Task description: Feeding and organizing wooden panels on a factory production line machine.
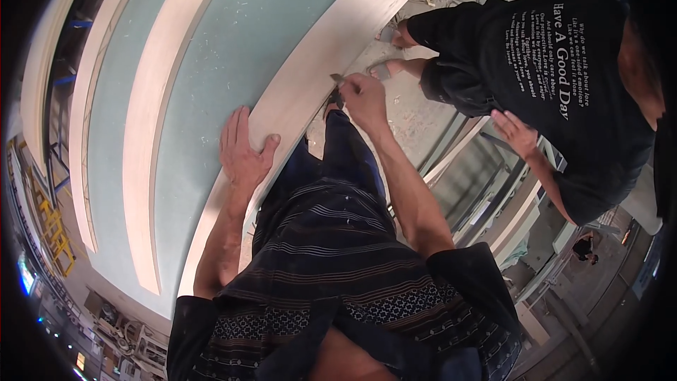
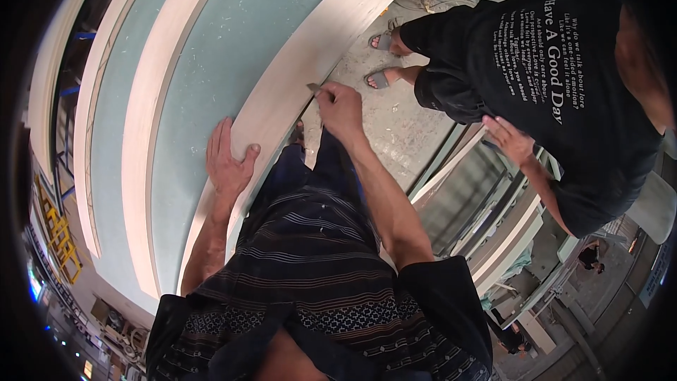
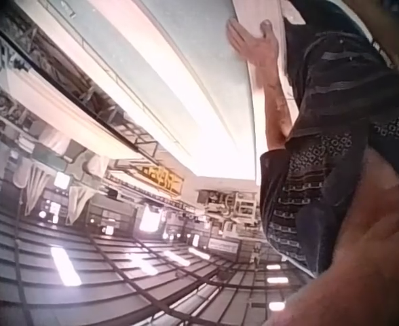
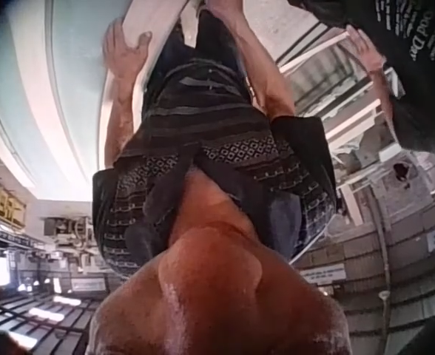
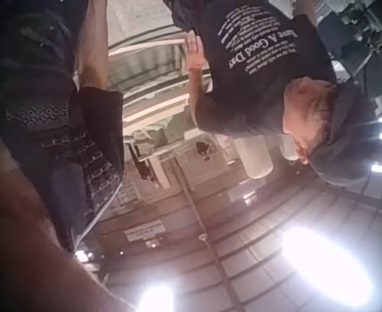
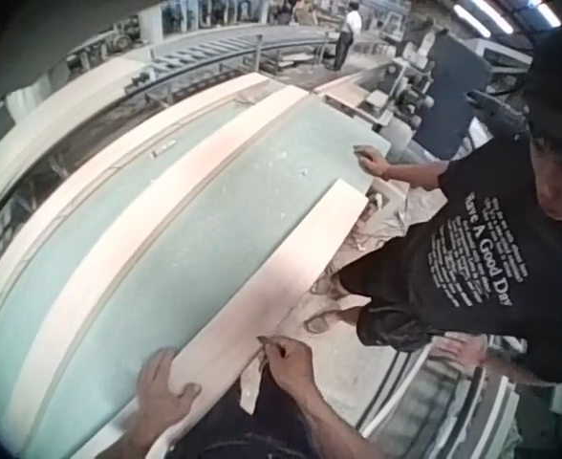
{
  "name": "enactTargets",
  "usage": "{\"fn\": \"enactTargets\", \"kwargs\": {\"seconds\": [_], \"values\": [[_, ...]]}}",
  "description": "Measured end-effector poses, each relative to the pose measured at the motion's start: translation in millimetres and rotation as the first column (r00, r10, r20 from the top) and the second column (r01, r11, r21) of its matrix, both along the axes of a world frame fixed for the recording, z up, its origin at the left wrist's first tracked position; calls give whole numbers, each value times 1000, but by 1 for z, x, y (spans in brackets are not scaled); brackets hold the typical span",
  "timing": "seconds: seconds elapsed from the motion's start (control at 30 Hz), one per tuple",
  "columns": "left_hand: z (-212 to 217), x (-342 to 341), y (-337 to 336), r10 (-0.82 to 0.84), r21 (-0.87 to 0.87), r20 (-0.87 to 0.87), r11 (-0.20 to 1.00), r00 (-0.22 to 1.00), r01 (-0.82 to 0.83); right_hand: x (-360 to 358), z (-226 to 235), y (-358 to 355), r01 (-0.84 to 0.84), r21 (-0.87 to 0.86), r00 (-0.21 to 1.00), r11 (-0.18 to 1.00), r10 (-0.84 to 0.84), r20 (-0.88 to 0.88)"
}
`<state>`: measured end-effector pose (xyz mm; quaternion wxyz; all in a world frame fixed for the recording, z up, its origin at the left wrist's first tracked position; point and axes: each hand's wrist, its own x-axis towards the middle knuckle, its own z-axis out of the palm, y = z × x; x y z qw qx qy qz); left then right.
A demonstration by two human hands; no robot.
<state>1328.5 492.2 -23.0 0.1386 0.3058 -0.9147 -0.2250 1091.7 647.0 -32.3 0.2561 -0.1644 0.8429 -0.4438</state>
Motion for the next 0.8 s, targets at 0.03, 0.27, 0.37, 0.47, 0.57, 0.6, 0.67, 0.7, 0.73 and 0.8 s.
{"fn": "enactTargets", "kwargs": {"seconds": [0.03,0.27,0.37,0.47,0.57,0.6,0.67,0.7,0.73,0.8], "values": [[0,0,0,3,0,0,1000,1000,-3,4,-1,1,-2,0,1000,1000,2,1],[0,6,1,-12,19,-5,1000,1000,12,-32,-9,1,95,-84,991,992,-87,98],[-3,19,-2,-30,66,-43,997,999,33,-25,-4,-1,111,-83,978,990,-94,184],[-3,42,-9,-57,70,-15,996,998,58,4,-10,2,41,-33,998,999,-39,48],[-6,75,-19,-46,66,-31,997,998,48,40,-6,4,42,-69,999,997,-41,19],[-6,85,-22,-36,76,-33,996,999,38,49,-6,2,54,-56,999,997,-54,5],[-4,108,-24,-23,84,-32,996,999,25,47,0,1,37,-57,996,998,-32,82],[-3,120,-24,-3,102,-16,995,1000,5,44,2,0,19,-58,987,998,-10,159],[-2,125,-25,12,116,-5,993,1000,-11,31,0,-1,20,-63,988,998,-10,152],[6,136,-24,44,191,1,981,999,-43,8,-7,4,97,-64,985,993,-86,149]]}}
